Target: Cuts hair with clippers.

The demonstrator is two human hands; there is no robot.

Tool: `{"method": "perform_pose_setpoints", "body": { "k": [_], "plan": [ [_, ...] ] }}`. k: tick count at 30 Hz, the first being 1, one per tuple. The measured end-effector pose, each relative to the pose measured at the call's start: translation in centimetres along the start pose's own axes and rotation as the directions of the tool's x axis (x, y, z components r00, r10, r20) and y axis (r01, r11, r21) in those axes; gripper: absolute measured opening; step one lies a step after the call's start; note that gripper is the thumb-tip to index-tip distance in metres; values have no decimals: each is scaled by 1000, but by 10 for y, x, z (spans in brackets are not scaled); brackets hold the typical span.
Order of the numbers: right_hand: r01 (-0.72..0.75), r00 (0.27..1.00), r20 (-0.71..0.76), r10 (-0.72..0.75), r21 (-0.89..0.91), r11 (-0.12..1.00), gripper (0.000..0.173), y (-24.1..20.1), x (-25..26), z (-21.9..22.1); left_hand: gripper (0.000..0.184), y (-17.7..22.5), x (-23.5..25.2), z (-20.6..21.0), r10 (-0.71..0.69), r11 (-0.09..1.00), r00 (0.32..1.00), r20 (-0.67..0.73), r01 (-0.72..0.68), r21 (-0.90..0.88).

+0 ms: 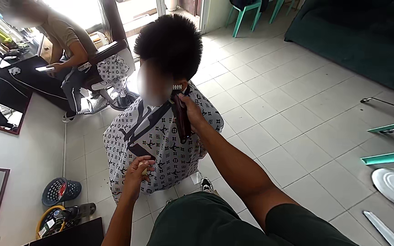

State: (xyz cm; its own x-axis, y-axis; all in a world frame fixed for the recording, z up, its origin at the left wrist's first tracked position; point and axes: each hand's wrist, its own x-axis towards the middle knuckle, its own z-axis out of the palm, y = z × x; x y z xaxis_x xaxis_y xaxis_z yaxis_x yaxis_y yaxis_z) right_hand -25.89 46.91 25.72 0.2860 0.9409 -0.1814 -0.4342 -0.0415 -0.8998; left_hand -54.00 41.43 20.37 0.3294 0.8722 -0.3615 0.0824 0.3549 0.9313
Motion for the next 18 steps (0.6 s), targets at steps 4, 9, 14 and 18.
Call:
{"method": "perform_pose_setpoints", "body": {
  "k": [4,9,14,18],
  "plan": [
    [48,999,23,-45,-190,981,47,-7,21,3,25,-14,-8,-3,-40,999,999,-35,39,-32],
    [145,989,51,-139,-162,976,44,-12,23,3,27,-23,-12,-1,-77,996,997,-26,76,-39],
    [99,994,71,-85,-227,969,45,-14,25,0,28,-25,-12,-1,-73,997,997,-17,72,-38],
    [175,984,53,-169,-152,973,44,-15,22,5,28,-24,-12,2,-75,996,997,-17,74,-39]
  ]
}}
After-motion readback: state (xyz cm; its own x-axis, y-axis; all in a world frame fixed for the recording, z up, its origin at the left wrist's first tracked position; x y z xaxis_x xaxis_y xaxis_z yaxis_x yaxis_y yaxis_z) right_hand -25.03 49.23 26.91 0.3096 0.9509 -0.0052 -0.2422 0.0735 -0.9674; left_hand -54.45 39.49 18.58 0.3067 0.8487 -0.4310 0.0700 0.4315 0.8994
